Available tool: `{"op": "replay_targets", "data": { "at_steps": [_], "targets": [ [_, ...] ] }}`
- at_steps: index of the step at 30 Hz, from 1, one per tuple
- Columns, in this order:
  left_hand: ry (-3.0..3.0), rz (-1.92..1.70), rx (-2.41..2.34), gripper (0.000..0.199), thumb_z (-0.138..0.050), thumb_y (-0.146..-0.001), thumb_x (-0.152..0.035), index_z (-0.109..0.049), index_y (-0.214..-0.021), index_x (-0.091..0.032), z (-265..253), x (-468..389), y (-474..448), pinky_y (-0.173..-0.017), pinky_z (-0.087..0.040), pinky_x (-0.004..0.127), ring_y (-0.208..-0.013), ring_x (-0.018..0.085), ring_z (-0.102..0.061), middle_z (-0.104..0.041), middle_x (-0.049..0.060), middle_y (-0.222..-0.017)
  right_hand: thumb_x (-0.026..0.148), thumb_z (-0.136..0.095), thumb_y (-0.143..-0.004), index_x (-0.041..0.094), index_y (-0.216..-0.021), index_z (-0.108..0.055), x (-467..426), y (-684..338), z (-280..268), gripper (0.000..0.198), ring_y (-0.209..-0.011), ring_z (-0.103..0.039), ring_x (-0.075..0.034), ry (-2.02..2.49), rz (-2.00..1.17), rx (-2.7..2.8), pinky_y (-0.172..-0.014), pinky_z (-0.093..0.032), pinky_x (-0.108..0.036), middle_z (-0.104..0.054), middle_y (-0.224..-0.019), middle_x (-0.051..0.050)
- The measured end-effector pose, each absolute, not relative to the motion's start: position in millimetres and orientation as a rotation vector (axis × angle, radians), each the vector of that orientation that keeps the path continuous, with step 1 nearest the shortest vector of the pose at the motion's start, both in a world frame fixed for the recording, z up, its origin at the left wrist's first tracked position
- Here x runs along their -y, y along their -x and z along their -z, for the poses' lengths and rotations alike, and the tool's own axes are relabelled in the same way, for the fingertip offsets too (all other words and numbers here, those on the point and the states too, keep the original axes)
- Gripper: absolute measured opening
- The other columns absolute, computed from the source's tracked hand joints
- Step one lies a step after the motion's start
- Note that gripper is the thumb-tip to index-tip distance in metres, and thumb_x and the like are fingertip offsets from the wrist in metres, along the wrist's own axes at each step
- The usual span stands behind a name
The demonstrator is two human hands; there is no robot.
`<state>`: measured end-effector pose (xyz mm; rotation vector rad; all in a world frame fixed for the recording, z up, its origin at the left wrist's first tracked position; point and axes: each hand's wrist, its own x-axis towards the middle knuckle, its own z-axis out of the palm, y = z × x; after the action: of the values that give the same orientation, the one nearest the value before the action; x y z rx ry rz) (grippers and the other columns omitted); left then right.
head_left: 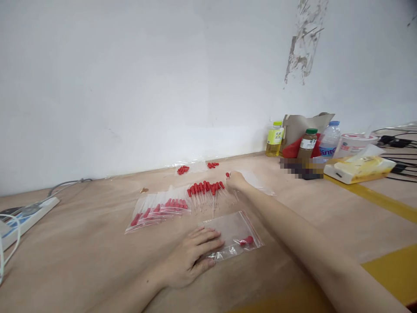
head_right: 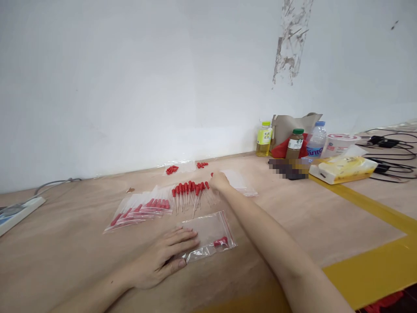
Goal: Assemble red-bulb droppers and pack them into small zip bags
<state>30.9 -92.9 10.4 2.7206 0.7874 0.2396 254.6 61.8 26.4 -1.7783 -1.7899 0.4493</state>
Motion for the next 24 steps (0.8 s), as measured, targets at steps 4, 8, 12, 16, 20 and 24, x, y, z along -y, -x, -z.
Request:
{"op": "replay_targets", "data": {
  "at_steps": [4,8,12,16,20,24],
  "targets": [
    [-2.723,-0.218,-0.785,0.04,-0.039,-0.089,-0.032,-0.036,-0.129,-0.031,-9,92,-30,-0.104,-0.021,0.044,-0.125,0.021,-0.031,-0.035,0.001,-0.137,0.024,-0.033,-0.083,0.016,-0.087,-0.049,-33,-291,-36,0.018,-0.059,-0.053,-0.011,1.614,-0.541,1.696,-0.05,-0.038,-0.022,-0.058,-0.078,-0.006],
    [-2.721,-0.179,-0.784,0.039,-0.036,-0.09,-0.03,-0.035,-0.129,-0.033,-9,89,-30,-0.104,-0.021,0.044,-0.125,0.02,-0.03,-0.033,-0.001,-0.137,0.033,-0.041,-0.077,0.018,-0.085,-0.042,10,-331,-22,0.016,-0.046,-0.046,-0.007,1.16,-0.931,1.346,-0.042,-0.038,-0.02,-0.052,-0.07,0.001],
    [-2.723,-0.163,-0.796,0.038,-0.034,-0.091,-0.029,-0.035,-0.129,-0.033,-8,87,-31,-0.104,-0.021,0.044,-0.125,0.02,-0.029,-0.033,-0.001,-0.137,0.038,-0.054,-0.069,0.023,-0.097,-0.033,39,-342,4,0.038,-0.048,-0.05,-0.009,1.028,-1.068,1.167,-0.043,-0.042,-0.022,-0.051,-0.067,0.005],
    [-2.727,-0.196,-0.808,0.038,-0.037,-0.09,-0.03,-0.037,-0.128,-0.033,-5,87,-31,-0.104,-0.022,0.044,-0.124,0.02,-0.031,-0.035,-0.001,-0.136,0.04,-0.057,-0.067,0.023,-0.098,-0.031,51,-333,18,0.044,-0.05,-0.052,-0.009,1.009,-1.168,1.112,-0.046,-0.046,-0.024,-0.051,-0.066,0.006],
    [-2.724,-0.226,-0.803,0.04,-0.039,-0.089,-0.029,-0.035,-0.129,-0.033,-4,88,-31,-0.103,-0.023,0.045,-0.124,0.02,-0.032,-0.036,-0.001,-0.136,0.037,-0.057,-0.067,0.024,-0.094,-0.033,55,-329,17,0.039,-0.051,-0.053,-0.009,1.027,-1.206,1.067,-0.047,-0.046,-0.025,-0.052,-0.066,0.005],
    [-2.723,-0.235,-0.788,0.041,-0.039,-0.089,-0.028,-0.034,-0.13,-0.032,-5,88,-31,-0.104,-0.022,0.044,-0.124,0.02,-0.032,-0.036,0.0,-0.136,0.031,-0.057,-0.068,0.024,-0.09,-0.034,57,-331,14,0.033,-0.051,-0.055,-0.01,1.057,-1.216,0.977,-0.048,-0.046,-0.025,-0.053,-0.064,0.005]
  ]
}}
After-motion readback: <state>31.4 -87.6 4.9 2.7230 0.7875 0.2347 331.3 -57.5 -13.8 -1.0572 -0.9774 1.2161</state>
